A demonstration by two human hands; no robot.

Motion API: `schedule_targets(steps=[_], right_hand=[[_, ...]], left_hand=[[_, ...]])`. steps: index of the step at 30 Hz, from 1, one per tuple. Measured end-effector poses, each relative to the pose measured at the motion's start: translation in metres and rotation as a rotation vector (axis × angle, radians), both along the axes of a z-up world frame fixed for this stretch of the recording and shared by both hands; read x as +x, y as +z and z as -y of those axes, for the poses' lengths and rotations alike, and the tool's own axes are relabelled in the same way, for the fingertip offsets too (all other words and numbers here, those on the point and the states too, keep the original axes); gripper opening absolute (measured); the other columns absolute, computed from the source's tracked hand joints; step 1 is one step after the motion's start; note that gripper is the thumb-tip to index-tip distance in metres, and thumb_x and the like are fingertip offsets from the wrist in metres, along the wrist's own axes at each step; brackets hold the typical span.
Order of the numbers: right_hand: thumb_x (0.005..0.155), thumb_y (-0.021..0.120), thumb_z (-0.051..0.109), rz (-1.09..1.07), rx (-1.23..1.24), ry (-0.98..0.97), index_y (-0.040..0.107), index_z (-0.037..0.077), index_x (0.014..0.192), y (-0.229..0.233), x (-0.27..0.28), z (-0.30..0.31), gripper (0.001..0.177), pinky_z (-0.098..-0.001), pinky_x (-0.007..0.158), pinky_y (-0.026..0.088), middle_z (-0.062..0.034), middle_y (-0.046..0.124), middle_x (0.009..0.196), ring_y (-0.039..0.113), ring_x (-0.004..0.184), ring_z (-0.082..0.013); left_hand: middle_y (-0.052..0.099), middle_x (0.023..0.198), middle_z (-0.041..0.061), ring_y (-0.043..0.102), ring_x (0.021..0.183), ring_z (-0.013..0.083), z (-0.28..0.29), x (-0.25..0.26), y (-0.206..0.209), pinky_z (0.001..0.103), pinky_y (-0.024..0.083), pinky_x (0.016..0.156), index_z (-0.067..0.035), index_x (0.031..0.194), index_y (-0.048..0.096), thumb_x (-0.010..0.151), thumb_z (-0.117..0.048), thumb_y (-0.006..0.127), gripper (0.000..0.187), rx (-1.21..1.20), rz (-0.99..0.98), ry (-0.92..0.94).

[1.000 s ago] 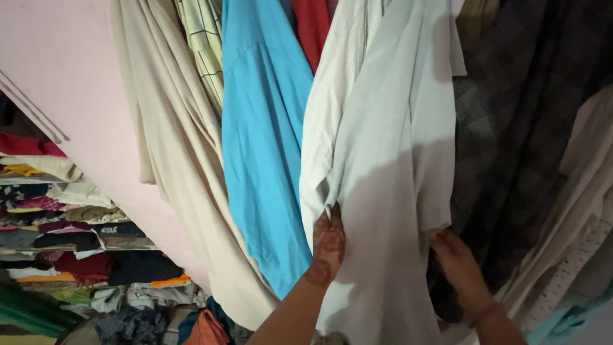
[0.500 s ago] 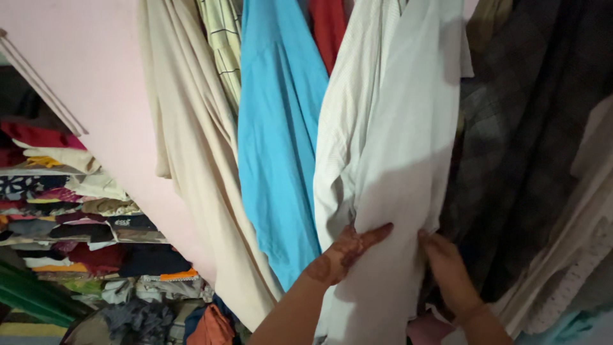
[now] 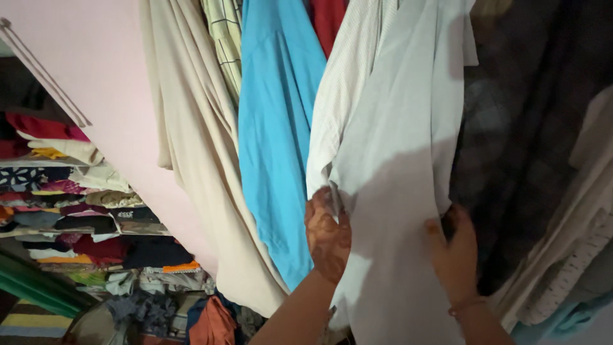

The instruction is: The person picks up various garments from a pile on the floor, unfolds them, and hangs them on a wall-mounted rod. The person handles a blue shirt, a white shirt, and a grey shirt, placing each on the rod next to other hanging clothes.

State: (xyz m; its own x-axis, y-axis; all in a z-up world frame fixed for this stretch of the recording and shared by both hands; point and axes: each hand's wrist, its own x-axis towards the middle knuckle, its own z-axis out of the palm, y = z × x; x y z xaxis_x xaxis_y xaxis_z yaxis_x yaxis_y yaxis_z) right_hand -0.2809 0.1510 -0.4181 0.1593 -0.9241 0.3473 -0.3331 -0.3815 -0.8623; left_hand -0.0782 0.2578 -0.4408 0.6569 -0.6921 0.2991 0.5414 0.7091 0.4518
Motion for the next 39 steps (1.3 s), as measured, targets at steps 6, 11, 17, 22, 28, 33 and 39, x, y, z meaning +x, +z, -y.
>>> schedule_targets(steps=[6, 11, 17, 22, 28, 33, 39], right_hand=[[0.107, 0.056, 0.035, -0.173, -0.513, -0.057, 0.022, -0.009, 0.162, 0.049, 0.019, -0.022, 0.078, -0.0614, 0.123, 0.019, -0.0376, 0.017, 0.167, 0.017, 0.152, -0.0594], [0.113, 0.052, 0.036, -0.293, -0.722, -0.038, 0.026, -0.002, 0.167, 0.106, 0.035, -0.004, 0.070, -0.0645, 0.127, 0.018, -0.0323, 0.012, 0.172, 0.013, 0.158, -0.0572], [0.108, 0.057, 0.028, -0.403, -0.821, 0.028, 0.035, 0.009, 0.166, 0.137, 0.060, 0.036, 0.065, -0.0621, 0.125, 0.023, -0.0258, 0.020, 0.173, 0.018, 0.158, -0.0534], [0.095, 0.064, 0.026, -0.573, -0.827, 0.066, 0.043, 0.018, 0.160, 0.111, 0.069, 0.048, 0.069, -0.0623, 0.117, 0.030, -0.0230, 0.028, 0.167, 0.026, 0.150, -0.0520], [0.091, 0.065, 0.030, -0.680, -0.773, 0.100, 0.043, 0.019, 0.156, 0.068, 0.064, 0.041, 0.069, -0.0582, 0.111, 0.037, -0.0260, 0.045, 0.152, 0.037, 0.141, -0.0526], [0.091, 0.065, 0.033, -0.744, -0.718, 0.201, 0.040, 0.010, 0.156, 0.053, 0.058, 0.027, 0.073, -0.0552, 0.110, 0.038, -0.0308, 0.054, 0.137, 0.044, 0.131, -0.0531], [0.088, 0.066, 0.037, -0.865, -0.679, 0.213, 0.037, 0.005, 0.153, 0.038, 0.052, 0.004, 0.078, -0.0537, 0.108, 0.039, -0.0383, 0.055, 0.132, 0.045, 0.132, -0.0518]], left_hand=[[0.037, 0.156, 0.013, 0.025, 0.149, 0.0389, -0.002, -0.033, 0.124, 0.057, 0.021, 0.122, -0.019, 0.152, 0.041, 0.088, -0.026, 0.073, 0.071, 0.968, 1.405, 0.871], [0.020, 0.169, 0.011, 0.011, 0.157, 0.0403, 0.021, -0.041, 0.182, 0.065, 0.008, 0.125, -0.030, 0.157, 0.035, 0.089, -0.027, 0.070, 0.076, 0.837, 1.672, 0.797], [0.014, 0.171, 0.005, 0.010, 0.160, 0.0361, 0.072, -0.032, 0.196, 0.064, 0.004, 0.126, -0.033, 0.159, 0.032, 0.098, -0.027, 0.060, 0.067, 0.907, 1.889, 0.926], [0.011, 0.170, 0.005, 0.006, 0.157, 0.0345, 0.083, -0.022, 0.171, 0.061, 0.000, 0.124, -0.031, 0.159, 0.027, 0.091, -0.033, 0.067, 0.079, 1.273, 1.927, 0.554], [0.013, 0.170, 0.005, 0.007, 0.157, 0.0310, 0.064, -0.019, 0.121, 0.061, -0.001, 0.124, -0.031, 0.158, 0.030, 0.083, -0.037, 0.075, 0.087, 1.324, 1.946, 0.521], [0.010, 0.170, 0.007, 0.004, 0.157, 0.0310, 0.047, -0.020, 0.092, 0.061, -0.002, 0.124, -0.026, 0.158, 0.028, 0.087, -0.043, 0.071, 0.085, 1.411, 2.025, 0.414], [0.007, 0.171, 0.006, 0.000, 0.157, 0.0323, 0.021, -0.015, 0.070, 0.061, -0.003, 0.123, -0.026, 0.160, 0.023, 0.089, -0.046, 0.068, 0.086, 1.528, 2.100, 0.295]])
